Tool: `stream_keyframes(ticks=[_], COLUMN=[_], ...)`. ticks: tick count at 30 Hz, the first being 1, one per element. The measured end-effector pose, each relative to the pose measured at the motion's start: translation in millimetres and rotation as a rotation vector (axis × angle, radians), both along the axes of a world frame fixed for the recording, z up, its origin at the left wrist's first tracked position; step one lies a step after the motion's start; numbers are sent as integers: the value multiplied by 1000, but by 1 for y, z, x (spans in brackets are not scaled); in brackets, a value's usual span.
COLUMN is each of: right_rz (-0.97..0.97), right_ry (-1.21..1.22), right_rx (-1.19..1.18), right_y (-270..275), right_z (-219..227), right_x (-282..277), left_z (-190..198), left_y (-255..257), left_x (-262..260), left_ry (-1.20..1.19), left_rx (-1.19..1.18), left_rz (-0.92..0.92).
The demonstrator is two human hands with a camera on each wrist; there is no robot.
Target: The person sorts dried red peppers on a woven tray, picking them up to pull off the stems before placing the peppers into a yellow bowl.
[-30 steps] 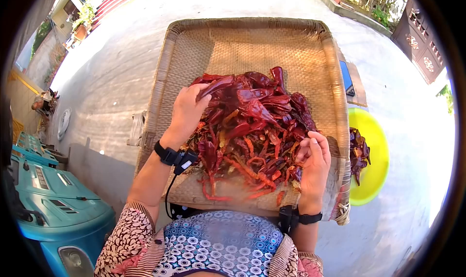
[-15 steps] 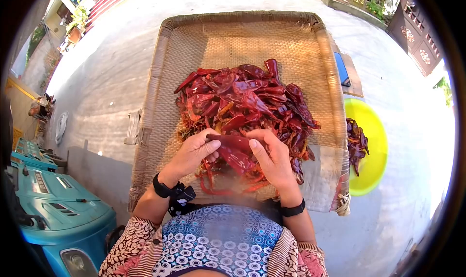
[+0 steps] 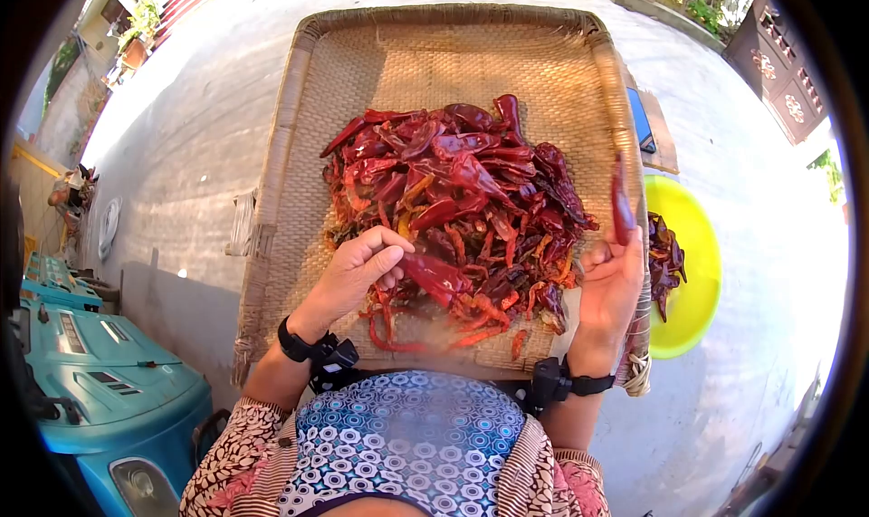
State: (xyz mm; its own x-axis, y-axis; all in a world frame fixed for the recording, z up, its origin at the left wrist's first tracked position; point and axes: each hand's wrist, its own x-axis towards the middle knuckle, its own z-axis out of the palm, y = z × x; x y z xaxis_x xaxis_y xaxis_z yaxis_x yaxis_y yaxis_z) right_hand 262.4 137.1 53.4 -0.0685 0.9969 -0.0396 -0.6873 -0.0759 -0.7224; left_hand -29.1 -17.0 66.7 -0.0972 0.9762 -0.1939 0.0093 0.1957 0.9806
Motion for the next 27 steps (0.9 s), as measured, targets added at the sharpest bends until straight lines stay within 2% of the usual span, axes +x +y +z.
stream_keyframes(ticks=[2,5,6,8,9,10,11,13,19,20,23,27], right_rz=[-33,50,145,281,403,538,667,777,686,749,759,741], right_ry=[298,348,273,-148,-391,-559,-679,-697,-512,-485,-314,-537], right_rx=[11,-111,-94,-40,68,38,97,55,-23,-12,-65,130], right_y=[10,3,-3,-23,-31,-41,-46,-53,-56,-54,-60,-56], right_z=[-11,-13,-11,1,7,22,25,22,12,13,29,13], right_x=[23,21,13,-15,-28,-39,-44,-55,-68,-65,-66,-66], left_z=[2,6,8,12,12,12,12,15,19,18,23,22], left_y=[-1,0,0,0,0,0,-1,-2,-2,-1,2,5], left_x=[1,6,8,12,12,12,12,11,15,15,16,12], left_ry=[-31,15,10,3,-1,-5,-10,-66,-134,-136,-111,-60], left_rx=[1,18,31,56,69,83,97,39,93,78,55,61], left_rz=[9,26,27,30,21,13,7,40,43,29,52,9])
